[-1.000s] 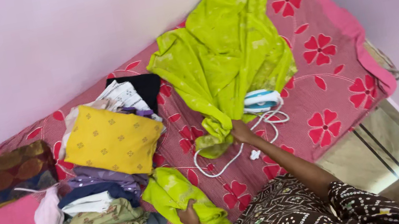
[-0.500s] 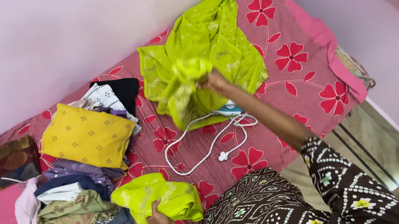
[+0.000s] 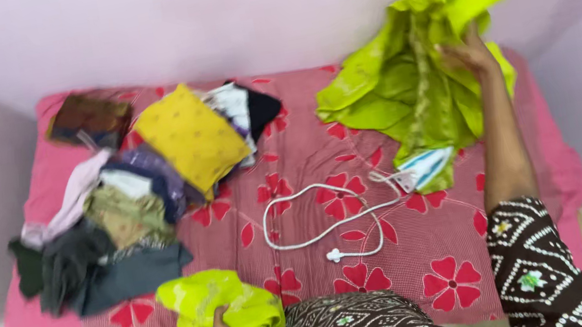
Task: The person sits on the floor in front of a bed and irons a yellow patterned garment. They smooth the fabric with their hands, use a blue and white iron to press the item, and fold it into a neat rectangle.
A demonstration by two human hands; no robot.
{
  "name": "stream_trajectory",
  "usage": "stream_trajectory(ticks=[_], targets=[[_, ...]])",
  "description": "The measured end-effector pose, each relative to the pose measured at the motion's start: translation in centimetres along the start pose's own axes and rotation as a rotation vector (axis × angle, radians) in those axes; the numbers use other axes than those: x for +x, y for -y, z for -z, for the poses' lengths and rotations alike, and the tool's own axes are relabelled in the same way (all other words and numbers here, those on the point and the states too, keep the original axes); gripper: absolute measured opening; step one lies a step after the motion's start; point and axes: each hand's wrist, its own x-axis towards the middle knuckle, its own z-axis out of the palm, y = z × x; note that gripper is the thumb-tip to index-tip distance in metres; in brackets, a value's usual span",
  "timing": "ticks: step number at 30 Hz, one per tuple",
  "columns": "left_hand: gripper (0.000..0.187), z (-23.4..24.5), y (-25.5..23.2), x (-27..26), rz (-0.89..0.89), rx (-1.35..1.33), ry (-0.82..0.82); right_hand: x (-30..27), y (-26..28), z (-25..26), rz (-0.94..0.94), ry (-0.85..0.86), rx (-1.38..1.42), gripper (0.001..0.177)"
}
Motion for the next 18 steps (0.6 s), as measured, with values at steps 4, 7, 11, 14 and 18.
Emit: stream_trajectory(ticks=[4, 7, 11, 14, 18], targets=[[0.056, 2.1, 1.7, -2.2, -0.008, -0.035, -0.211, -6.2, -7.3, -5.0, -0.323, 0.049, -0.346, 0.097], [0.055, 4.3, 1.8, -4.1, -0.053, -0.082, -0.368, -9.8, -11.0, -11.1, -0.534, 0.016, -0.409, 0.086], [0.052, 6.9, 1.7, -5.6, -0.117, -0.078, -0.587, -14.7, -14.1, -15.0, -0.697, -0.152, -0.377, 0.072], [0.044, 8.4, 1.8, -5.9, -0.170, -0.195, -0.651, -17.1, -14.8, -14.3, -0.720, -0.293, -0.395, 0.061], [0.044, 7.7, 2.6, -6.6, -0.056, -0.294, -0.651, -15.9, -14.8, -13.7, -0.686, -0.396, -0.459, 0.048]])
